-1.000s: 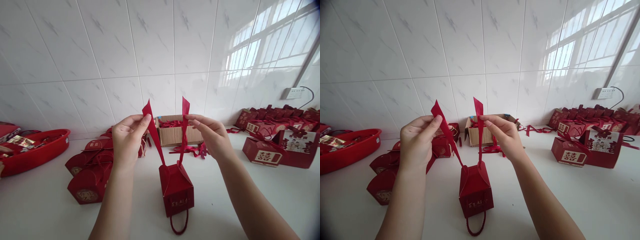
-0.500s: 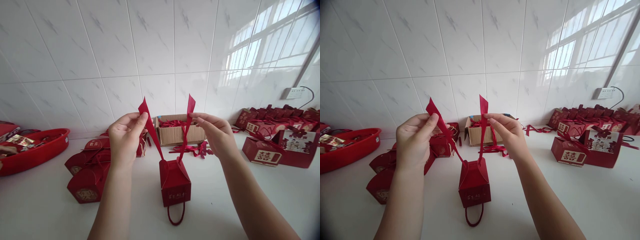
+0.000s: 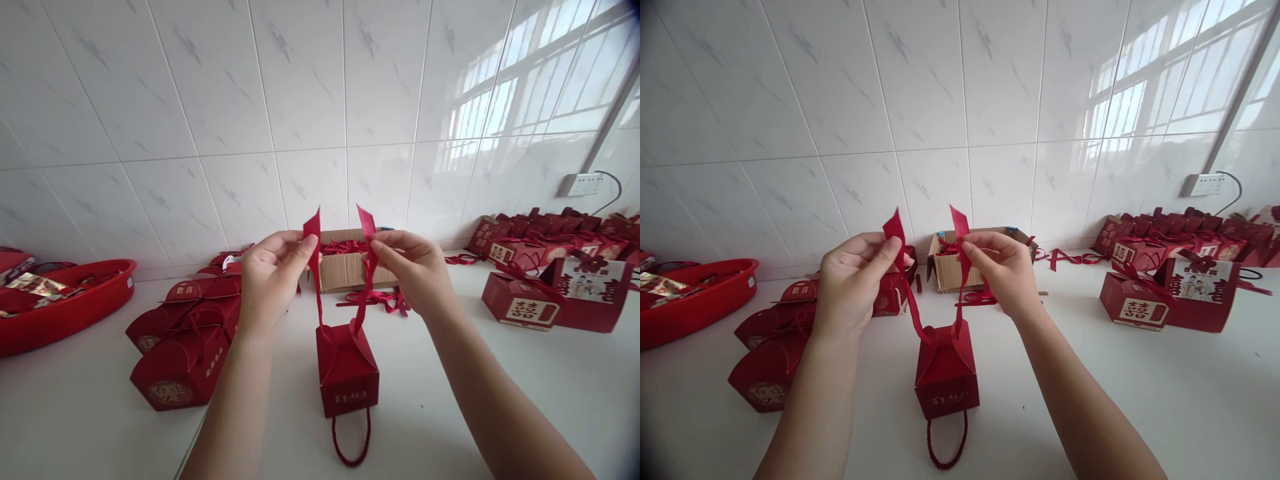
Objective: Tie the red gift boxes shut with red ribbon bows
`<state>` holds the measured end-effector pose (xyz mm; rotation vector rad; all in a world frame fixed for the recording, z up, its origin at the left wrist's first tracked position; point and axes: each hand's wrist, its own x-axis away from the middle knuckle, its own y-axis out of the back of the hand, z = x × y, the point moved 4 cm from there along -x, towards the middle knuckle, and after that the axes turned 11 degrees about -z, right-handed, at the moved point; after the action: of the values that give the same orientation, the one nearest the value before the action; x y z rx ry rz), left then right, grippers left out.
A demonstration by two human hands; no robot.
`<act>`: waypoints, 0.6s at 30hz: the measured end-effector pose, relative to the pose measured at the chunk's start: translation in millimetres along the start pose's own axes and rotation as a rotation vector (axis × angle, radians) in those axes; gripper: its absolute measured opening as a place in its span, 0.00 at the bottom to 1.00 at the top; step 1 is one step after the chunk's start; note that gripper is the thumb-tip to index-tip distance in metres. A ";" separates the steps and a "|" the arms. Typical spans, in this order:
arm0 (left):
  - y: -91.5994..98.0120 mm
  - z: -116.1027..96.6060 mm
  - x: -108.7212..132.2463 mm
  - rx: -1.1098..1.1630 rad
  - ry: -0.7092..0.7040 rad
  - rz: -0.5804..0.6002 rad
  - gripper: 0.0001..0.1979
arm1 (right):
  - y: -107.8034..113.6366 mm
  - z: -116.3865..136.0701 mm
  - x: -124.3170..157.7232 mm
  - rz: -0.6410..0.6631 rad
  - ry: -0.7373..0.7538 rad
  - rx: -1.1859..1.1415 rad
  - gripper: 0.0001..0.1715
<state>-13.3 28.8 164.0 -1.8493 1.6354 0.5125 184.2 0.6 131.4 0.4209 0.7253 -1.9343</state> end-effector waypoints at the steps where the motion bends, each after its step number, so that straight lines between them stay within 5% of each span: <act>1: -2.1 -0.3 1.4 -0.012 0.008 0.029 0.12 | -2.0 0.3 1.0 0.013 -0.003 -0.006 0.15; 6: -11.3 -0.4 8.4 -0.102 0.096 0.203 0.23 | -11.7 -0.7 6.7 0.069 -0.051 -0.012 0.25; 18: -15.3 4.8 11.2 -0.193 0.151 0.308 0.25 | -25.2 1.4 17.9 0.322 -0.119 -0.110 0.06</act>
<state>4.0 24.4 156.2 -1.8156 2.0530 0.6968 153.7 -4.2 129.9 0.3295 0.6406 -1.5956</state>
